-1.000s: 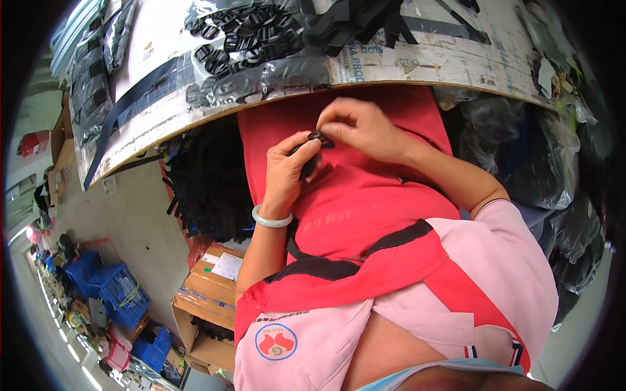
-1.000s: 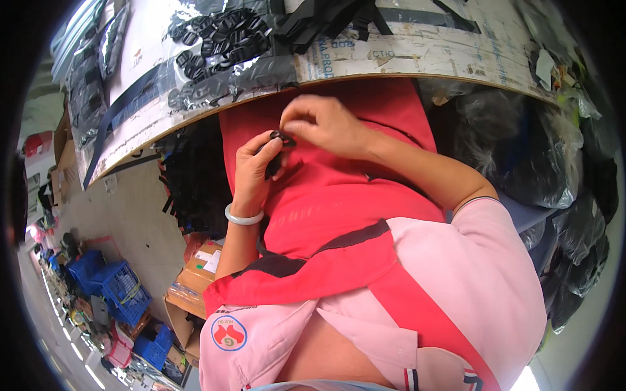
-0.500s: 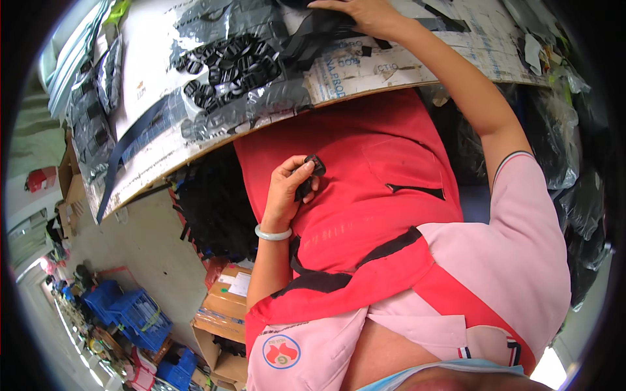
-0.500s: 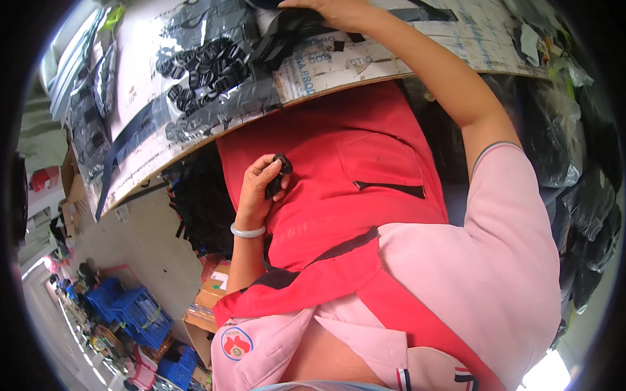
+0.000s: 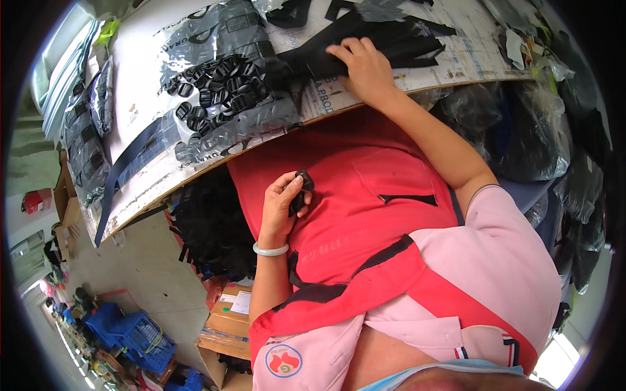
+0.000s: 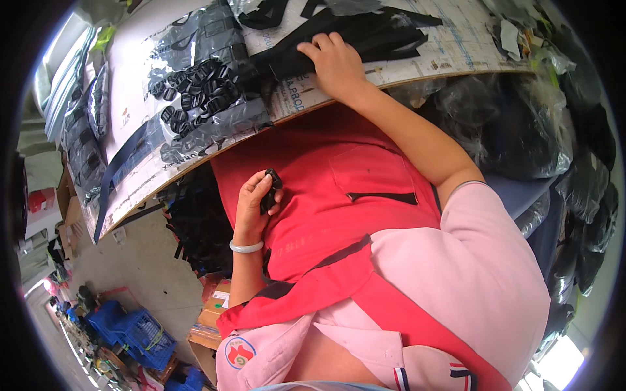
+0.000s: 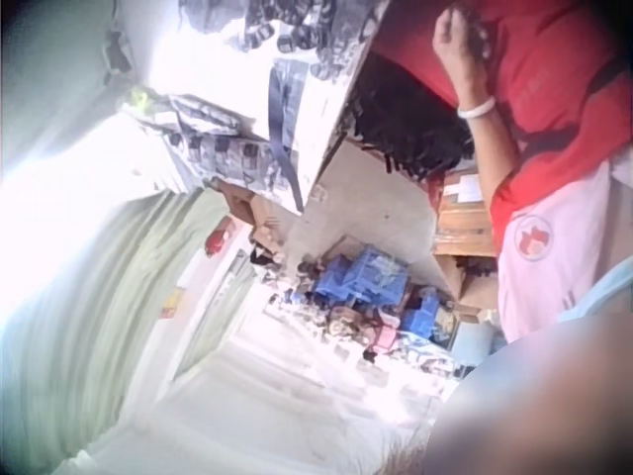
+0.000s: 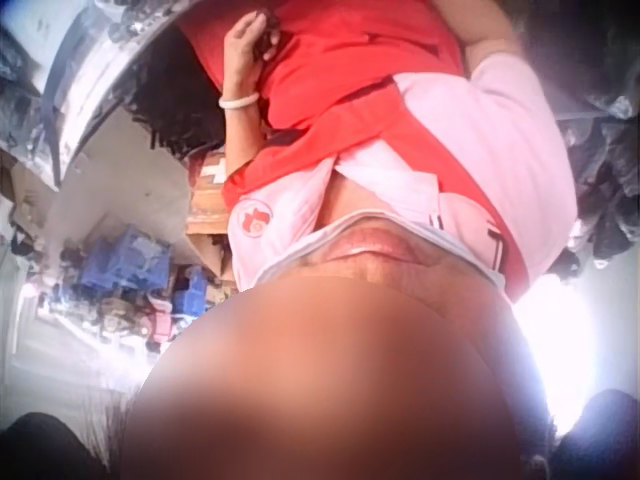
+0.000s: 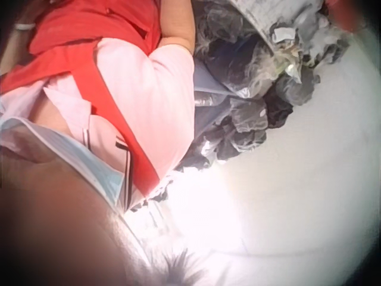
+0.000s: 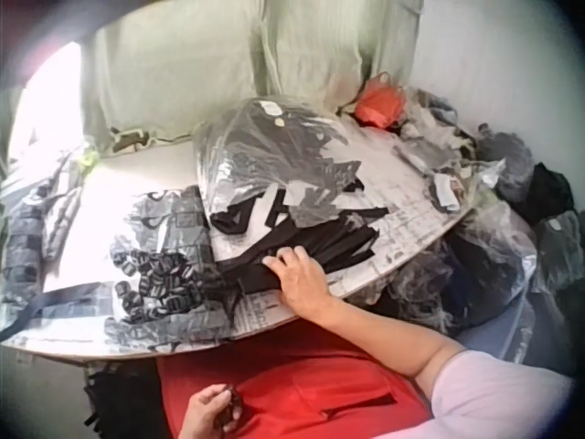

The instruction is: Manually threading a plastic buckle or fastener onto a black fabric strap.

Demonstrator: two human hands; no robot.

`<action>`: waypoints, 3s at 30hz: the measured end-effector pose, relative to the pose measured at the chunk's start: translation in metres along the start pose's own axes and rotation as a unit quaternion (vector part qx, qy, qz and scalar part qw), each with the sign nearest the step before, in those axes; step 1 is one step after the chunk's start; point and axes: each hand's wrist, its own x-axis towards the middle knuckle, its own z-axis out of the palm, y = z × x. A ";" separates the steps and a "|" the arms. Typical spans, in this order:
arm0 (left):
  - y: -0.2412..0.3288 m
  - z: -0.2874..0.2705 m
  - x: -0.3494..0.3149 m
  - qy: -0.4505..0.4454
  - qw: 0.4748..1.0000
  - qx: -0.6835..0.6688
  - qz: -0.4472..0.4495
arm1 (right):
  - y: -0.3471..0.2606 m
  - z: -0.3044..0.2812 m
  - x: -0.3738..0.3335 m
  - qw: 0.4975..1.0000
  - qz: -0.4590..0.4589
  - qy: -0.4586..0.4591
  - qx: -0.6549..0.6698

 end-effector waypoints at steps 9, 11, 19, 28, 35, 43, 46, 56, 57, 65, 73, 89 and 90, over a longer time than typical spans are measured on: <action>0.004 0.009 -0.005 -0.018 0.988 0.151 -0.031 | 0.026 -0.024 0.038 0.957 -0.023 -0.187 0.222; 0.006 0.011 -0.007 -0.015 0.987 0.155 -0.034 | 0.042 -0.017 0.049 0.943 0.062 -0.135 0.299; 0.004 0.014 -0.007 -0.005 0.985 0.168 -0.028 | 0.088 0.033 0.093 0.999 -0.033 -0.013 0.041; 0.011 0.018 -0.012 0.109 0.978 0.164 0.075 | -0.066 -0.156 0.039 0.938 0.127 -0.070 0.314; 0.018 0.029 -0.012 0.162 0.945 0.201 0.199 | -0.102 -0.088 -0.053 0.668 0.257 -0.374 0.590; 0.005 0.021 -0.011 0.188 0.903 0.282 0.263 | -0.106 -0.060 -0.062 0.603 0.327 -0.379 0.622; 0.004 0.020 -0.009 0.189 0.844 0.365 0.344 | -0.114 -0.049 -0.070 0.572 0.340 -0.331 0.669; 0.002 0.017 -0.007 0.214 0.730 0.478 0.438 | -0.127 -0.035 -0.076 0.599 0.303 -0.251 0.698; 0.000 0.017 -0.007 0.215 0.713 0.492 0.451 | -0.126 -0.031 -0.078 0.615 0.295 -0.266 0.681; -0.002 0.013 -0.005 0.181 0.687 0.497 0.498 | -0.125 -0.023 -0.067 0.585 0.281 -0.311 0.694; 0.004 0.005 -0.017 0.141 0.981 0.015 0.132 | -0.124 -0.022 -0.068 0.592 0.257 -0.330 0.689; 0.007 0.012 -0.018 0.123 0.982 -0.050 0.134 | -0.130 -0.046 -0.068 0.755 0.046 -0.132 0.641; 0.010 0.013 -0.020 0.138 0.978 -0.004 0.158 | -0.130 -0.053 -0.064 0.740 0.023 -0.136 0.658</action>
